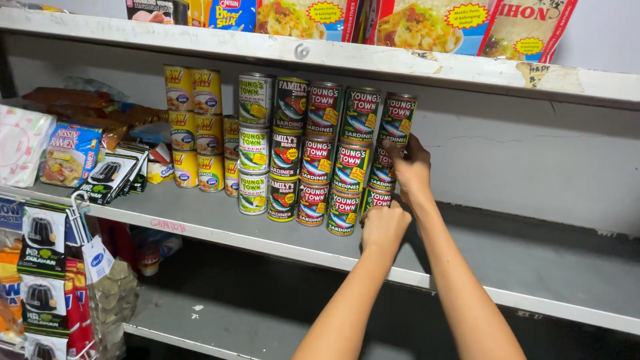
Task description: Organizing and stacking various canned goods including sardines and tuna on store shelves.
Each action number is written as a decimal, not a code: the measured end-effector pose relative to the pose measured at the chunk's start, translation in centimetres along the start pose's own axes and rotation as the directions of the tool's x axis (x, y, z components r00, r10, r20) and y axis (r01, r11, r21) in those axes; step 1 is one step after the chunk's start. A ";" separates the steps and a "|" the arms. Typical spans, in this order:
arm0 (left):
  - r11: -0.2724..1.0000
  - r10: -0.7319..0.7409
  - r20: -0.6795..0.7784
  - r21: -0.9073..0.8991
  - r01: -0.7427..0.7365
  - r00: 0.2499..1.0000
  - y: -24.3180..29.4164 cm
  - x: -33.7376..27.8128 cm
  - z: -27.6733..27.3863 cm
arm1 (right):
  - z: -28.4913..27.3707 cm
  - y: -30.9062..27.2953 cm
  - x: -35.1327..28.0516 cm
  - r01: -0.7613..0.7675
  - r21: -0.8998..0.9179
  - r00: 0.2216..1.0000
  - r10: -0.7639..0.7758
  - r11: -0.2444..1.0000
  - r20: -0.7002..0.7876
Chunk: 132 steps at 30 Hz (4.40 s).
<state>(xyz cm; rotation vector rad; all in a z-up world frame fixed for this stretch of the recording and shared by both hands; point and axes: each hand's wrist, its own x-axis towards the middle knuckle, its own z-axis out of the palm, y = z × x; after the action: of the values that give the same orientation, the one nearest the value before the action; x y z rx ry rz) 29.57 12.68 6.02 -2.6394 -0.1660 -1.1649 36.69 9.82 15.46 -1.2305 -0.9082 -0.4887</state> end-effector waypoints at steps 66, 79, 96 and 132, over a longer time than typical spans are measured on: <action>0.739 0.355 -0.521 -0.353 -0.574 0.776 -0.3 -8.6 -5.2 | -18.8 -14.4 -24.2 0.146 -0.935 0.969 -0.237 0.322 0.069; 0.275 0.226 -0.531 -0.770 -0.576 0.817 8.5 -15.8 -14.0 | -26.7 -27.5 -34.7 -0.058 -0.985 0.994 -0.081 0.164 -0.073; -0.191 0.532 -0.295 -0.955 -0.227 0.794 31.0 -15.3 -19.6 | -45.3 -36.2 -35.3 -0.170 -0.983 0.981 -0.082 0.065 -0.175; -0.337 0.640 -0.225 -0.942 0.005 0.734 52.3 -7.9 -17.8 | -78.9 -32.8 -15.3 -0.138 -0.497 0.985 -0.067 -0.857 -0.159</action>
<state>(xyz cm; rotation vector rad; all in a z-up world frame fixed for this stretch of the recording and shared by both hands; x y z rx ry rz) 22.26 -42.52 2.24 -3.3687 2.5496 -0.1411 28.82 -76.61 17.61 -3.2893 0.7071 -1.7096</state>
